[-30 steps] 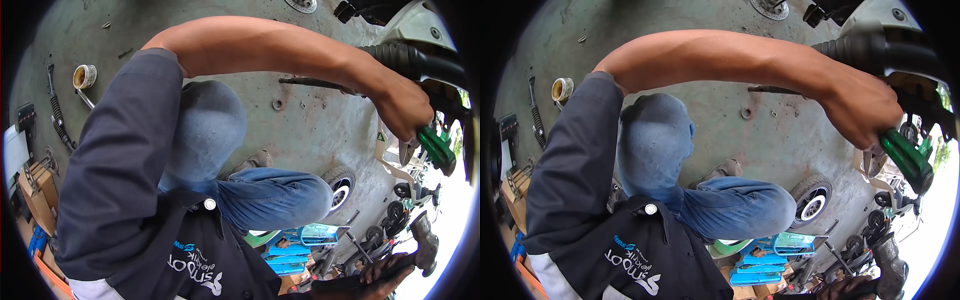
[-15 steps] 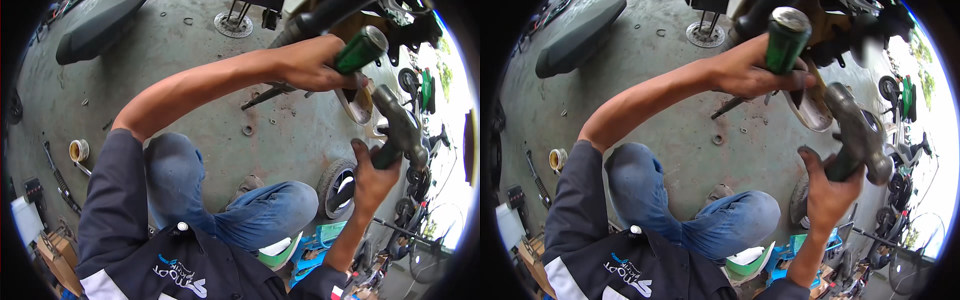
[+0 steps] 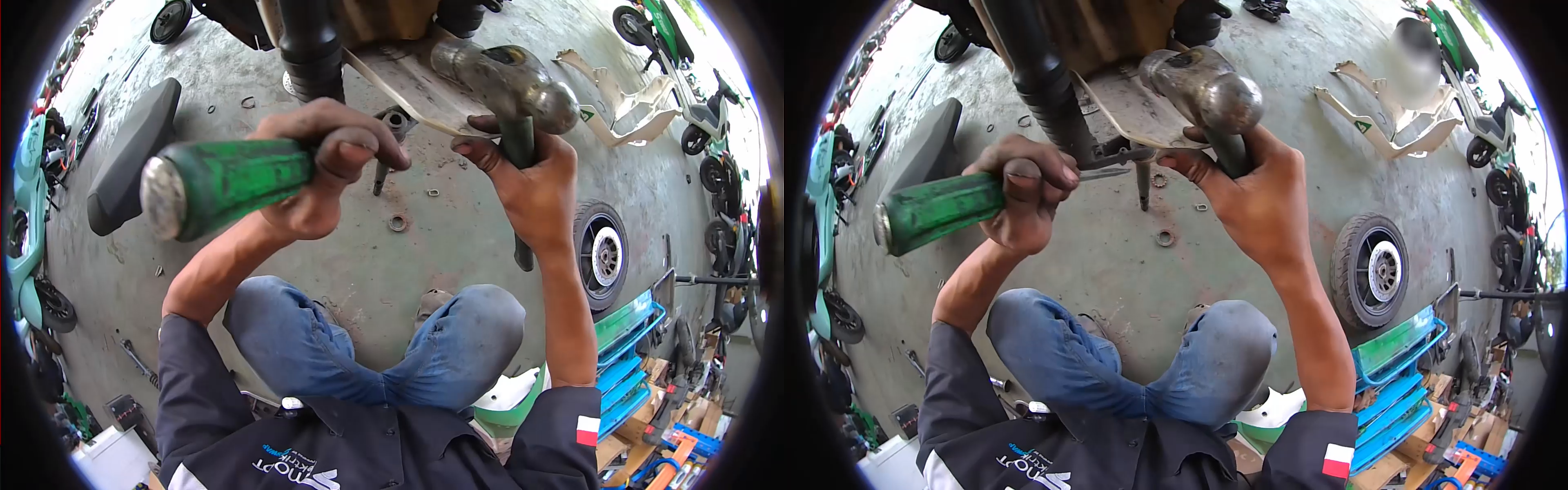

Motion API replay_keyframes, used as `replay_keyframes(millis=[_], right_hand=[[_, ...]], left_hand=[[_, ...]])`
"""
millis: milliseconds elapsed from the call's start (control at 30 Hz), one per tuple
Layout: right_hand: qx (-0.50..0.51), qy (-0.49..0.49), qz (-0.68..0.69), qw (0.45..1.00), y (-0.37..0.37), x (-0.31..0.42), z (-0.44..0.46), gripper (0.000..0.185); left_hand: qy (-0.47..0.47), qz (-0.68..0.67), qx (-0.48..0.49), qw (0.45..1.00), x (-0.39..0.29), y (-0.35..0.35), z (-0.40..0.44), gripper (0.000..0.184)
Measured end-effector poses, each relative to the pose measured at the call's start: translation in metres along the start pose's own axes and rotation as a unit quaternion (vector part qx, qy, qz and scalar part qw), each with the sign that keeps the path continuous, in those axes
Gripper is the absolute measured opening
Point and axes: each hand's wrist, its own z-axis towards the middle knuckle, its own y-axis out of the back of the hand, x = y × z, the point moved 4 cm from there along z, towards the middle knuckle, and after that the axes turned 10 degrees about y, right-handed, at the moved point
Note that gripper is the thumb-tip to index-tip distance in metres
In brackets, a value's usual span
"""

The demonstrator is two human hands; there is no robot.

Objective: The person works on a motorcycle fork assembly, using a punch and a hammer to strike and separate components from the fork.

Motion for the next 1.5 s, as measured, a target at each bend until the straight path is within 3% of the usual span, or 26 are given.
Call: replay_keyframes(millis=[67,167,400,700,733,800,833,933,1000,1067,1133,1200,1233,1333,1367,1433,1500], right_hand=[[0.007,0.045,0.047,0.998,-0.002,-0.005,0.003,0.038],[0.006,0.059,0.043,0.997,-0.001,-0.007,0.003,0.041],[0.001,0.085,0.020,0.996,0.002,-0.006,0.004,0.038],[0.002,0.086,0.037,0.996,0.002,-0.006,0.004,0.038],[0.010,0.073,0.037,0.997,0.002,-0.005,0.003,0.038],[0.014,0.068,0.052,0.996,0.002,-0.003,0.004,0.038],[0.017,0.057,0.066,0.996,0.000,-0.003,0.004,0.038],[0.039,0.030,0.075,0.996,-0.001,-0.001,0.004,0.038],[0.050,0.023,0.065,0.996,-0.001,-0.001,0.004,0.037],[0.065,0.036,0.051,0.996,0.004,0.003,0.009,0.036],[0.134,-0.147,0.170,0.965,0.007,-0.003,0.005,0.035],[0.119,-0.117,0.170,0.971,0.013,0.012,0.006,0.037],[0.095,-0.102,0.180,0.974,0.017,0.019,0.006,0.040],[0.046,-0.065,0.151,0.985,0.048,0.068,0.001,0.063],[0.004,-0.042,0.116,0.992,0.064,0.090,-0.004,0.065],[0.132,0.015,0.217,0.967,0.110,0.118,0.003,0.065],[0.129,0.022,0.263,0.956,0.120,0.154,0.003,0.064]], left_hand=[[-0.015,0.082,0.011,0.996,0.006,-0.013,-0.002,0.045],[0.054,0.014,0.021,0.998,0.026,-0.022,-0.005,0.032],[0.064,0.066,0.043,0.995,0.040,-0.029,-0.006,0.027],[0.104,0.050,-0.062,0.991,0.048,-0.026,-0.010,0.023],[-0.002,0.204,-0.075,0.976,0.038,-0.023,-0.008,0.021],[-0.111,0.352,-0.090,0.925,0.031,-0.023,0.002,0.020],[-0.173,0.325,-0.084,0.926,0.032,-0.025,0.010,0.019],[-0.213,0.263,-0.058,0.939,0.039,-0.034,0.023,0.014],[-0.147,0.069,-0.138,0.977,0.056,-0.027,0.026,0.011],[-0.166,0.073,-0.144,0.973,0.061,-0.026,0.028,0.013],[-0.203,0.120,-0.108,0.966,0.059,-0.023,0.033,0.016],[-0.149,0.051,-0.097,0.983,0.066,-0.023,0.035,0.016],[-0.176,0.067,-0.050,0.981,0.064,-0.026,0.037,0.014],[-0.181,0.085,-0.045,0.979,0.067,-0.022,0.040,0.014],[-0.178,0.092,-0.056,0.978,0.074,-0.022,0.039,0.028],[-0.176,0.097,-0.065,0.977,0.070,-0.018,0.039,0.027],[-0.198,0.096,-0.070,0.973,0.067,-0.018,0.041,0.027]])
